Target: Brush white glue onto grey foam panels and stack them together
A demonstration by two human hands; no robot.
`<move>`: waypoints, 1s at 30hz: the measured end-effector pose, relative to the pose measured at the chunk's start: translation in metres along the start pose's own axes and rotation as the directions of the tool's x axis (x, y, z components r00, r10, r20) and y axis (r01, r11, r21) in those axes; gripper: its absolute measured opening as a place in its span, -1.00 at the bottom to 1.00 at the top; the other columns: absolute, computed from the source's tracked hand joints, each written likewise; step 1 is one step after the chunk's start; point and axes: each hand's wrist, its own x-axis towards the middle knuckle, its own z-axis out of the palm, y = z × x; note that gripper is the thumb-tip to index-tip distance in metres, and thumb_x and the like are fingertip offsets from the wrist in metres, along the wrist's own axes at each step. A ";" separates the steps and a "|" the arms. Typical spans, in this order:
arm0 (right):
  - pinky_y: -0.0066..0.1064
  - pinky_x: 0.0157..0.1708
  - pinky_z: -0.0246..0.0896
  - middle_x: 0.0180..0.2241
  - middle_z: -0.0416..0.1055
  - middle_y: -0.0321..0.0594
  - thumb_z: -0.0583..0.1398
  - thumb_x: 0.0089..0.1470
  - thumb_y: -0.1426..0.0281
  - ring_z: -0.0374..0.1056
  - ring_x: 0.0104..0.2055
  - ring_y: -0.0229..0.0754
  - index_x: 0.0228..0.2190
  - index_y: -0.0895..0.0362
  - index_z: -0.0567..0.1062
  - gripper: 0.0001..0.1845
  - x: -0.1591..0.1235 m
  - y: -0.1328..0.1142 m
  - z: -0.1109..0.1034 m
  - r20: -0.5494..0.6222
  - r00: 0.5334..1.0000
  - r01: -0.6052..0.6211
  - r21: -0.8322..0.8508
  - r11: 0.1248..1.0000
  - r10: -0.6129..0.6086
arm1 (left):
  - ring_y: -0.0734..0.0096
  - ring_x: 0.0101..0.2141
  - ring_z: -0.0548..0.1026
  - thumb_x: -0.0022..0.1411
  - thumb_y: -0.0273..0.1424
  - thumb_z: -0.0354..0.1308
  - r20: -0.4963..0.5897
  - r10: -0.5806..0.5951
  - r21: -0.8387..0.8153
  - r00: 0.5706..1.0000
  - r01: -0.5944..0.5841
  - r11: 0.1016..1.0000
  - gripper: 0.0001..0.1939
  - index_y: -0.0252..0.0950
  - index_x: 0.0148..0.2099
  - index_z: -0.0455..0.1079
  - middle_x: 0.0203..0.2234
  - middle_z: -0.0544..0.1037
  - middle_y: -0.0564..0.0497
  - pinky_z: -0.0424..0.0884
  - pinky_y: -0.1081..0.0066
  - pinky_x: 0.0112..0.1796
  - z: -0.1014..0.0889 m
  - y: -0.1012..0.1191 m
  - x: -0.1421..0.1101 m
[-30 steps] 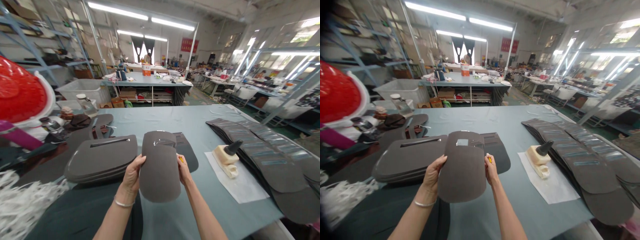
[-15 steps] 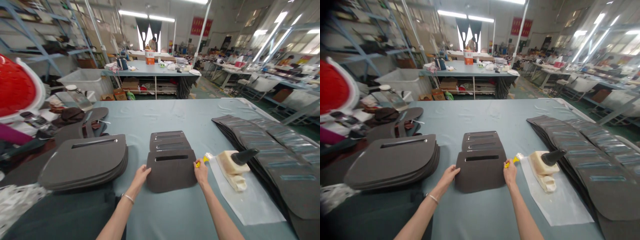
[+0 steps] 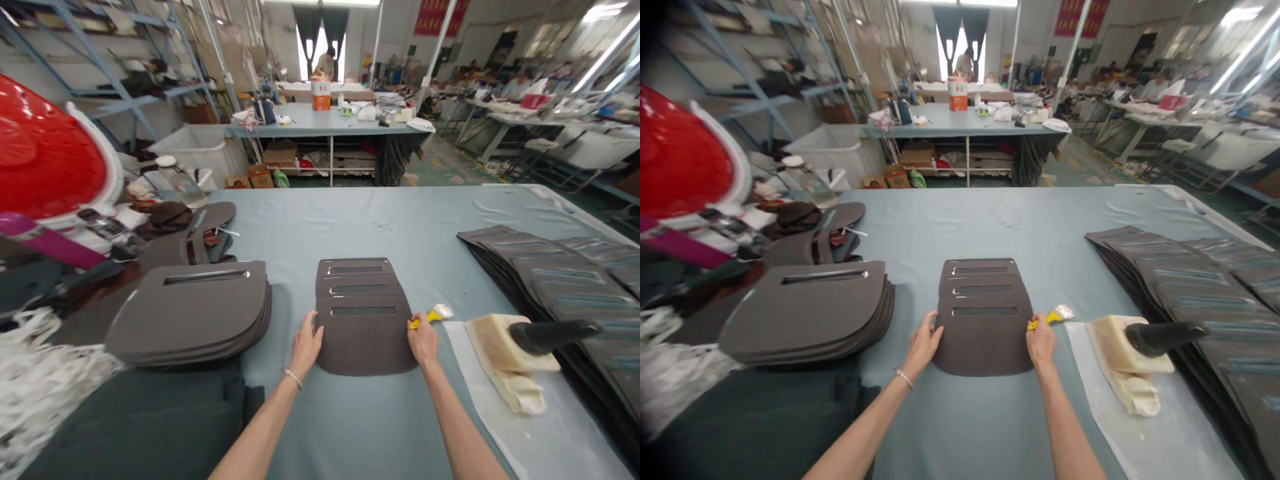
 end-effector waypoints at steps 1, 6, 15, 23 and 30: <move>-0.48 -0.50 -0.21 -0.47 0.32 -0.29 0.06 0.14 0.31 0.13 -0.49 -0.30 -0.25 0.10 0.36 -0.83 0.001 0.001 0.001 0.010 1.000 0.001 -0.013 1.000 0.000 | 0.42 -0.45 0.38 0.21 -0.36 -0.03 0.002 0.008 0.014 1.000 -0.009 1.000 -0.59 -0.24 0.11 0.19 -0.52 0.36 0.10 0.27 0.41 -0.34 0.000 0.000 0.000; -0.45 -0.49 -0.16 -0.45 0.35 -0.25 0.02 0.16 0.25 0.21 -0.46 -0.23 -0.22 0.07 0.35 -0.78 0.005 0.003 0.004 0.054 0.998 -0.012 -0.075 0.997 0.016 | 0.41 -0.33 0.42 0.19 -0.39 0.03 0.010 0.005 0.019 1.000 -0.005 1.000 -0.60 -0.23 0.09 0.28 -0.37 0.47 0.01 0.30 0.42 -0.24 0.000 -0.002 0.003; -0.42 -0.47 -0.12 -0.44 0.38 -0.23 0.01 0.15 0.22 0.28 -0.43 -0.18 -0.19 0.07 0.36 -0.74 0.007 -0.001 0.003 0.068 0.997 -0.017 -0.154 0.988 0.028 | 0.46 -0.41 0.41 0.16 -0.39 0.11 0.010 -0.043 0.087 0.999 0.042 0.995 -0.60 -0.20 0.08 0.33 -0.45 0.48 0.05 0.26 0.46 -0.31 -0.001 0.000 0.006; -0.43 -0.47 -0.15 -0.42 0.39 -0.23 0.02 0.17 0.33 0.29 -0.41 -0.22 -0.17 0.09 0.35 -0.78 0.006 -0.002 -0.001 0.064 0.998 0.016 -0.156 0.988 -0.006 | 0.48 -0.44 0.40 0.18 -0.35 0.10 0.009 -0.069 0.097 0.998 0.068 0.993 -0.62 -0.13 0.07 0.34 -0.47 0.49 0.08 0.21 0.47 -0.35 0.000 0.000 0.005; -0.44 -0.47 -0.15 -0.37 0.42 -0.23 0.02 0.16 0.39 0.31 -0.39 -0.24 -0.14 0.08 0.32 -0.79 0.005 -0.004 -0.003 0.060 0.998 0.016 -0.155 0.988 -0.007 | 0.45 -0.42 0.42 0.20 -0.33 0.08 0.047 -0.063 0.155 0.997 0.055 0.986 -0.63 -0.15 0.08 0.33 -0.46 0.49 0.07 0.22 0.47 -0.34 -0.001 0.001 0.006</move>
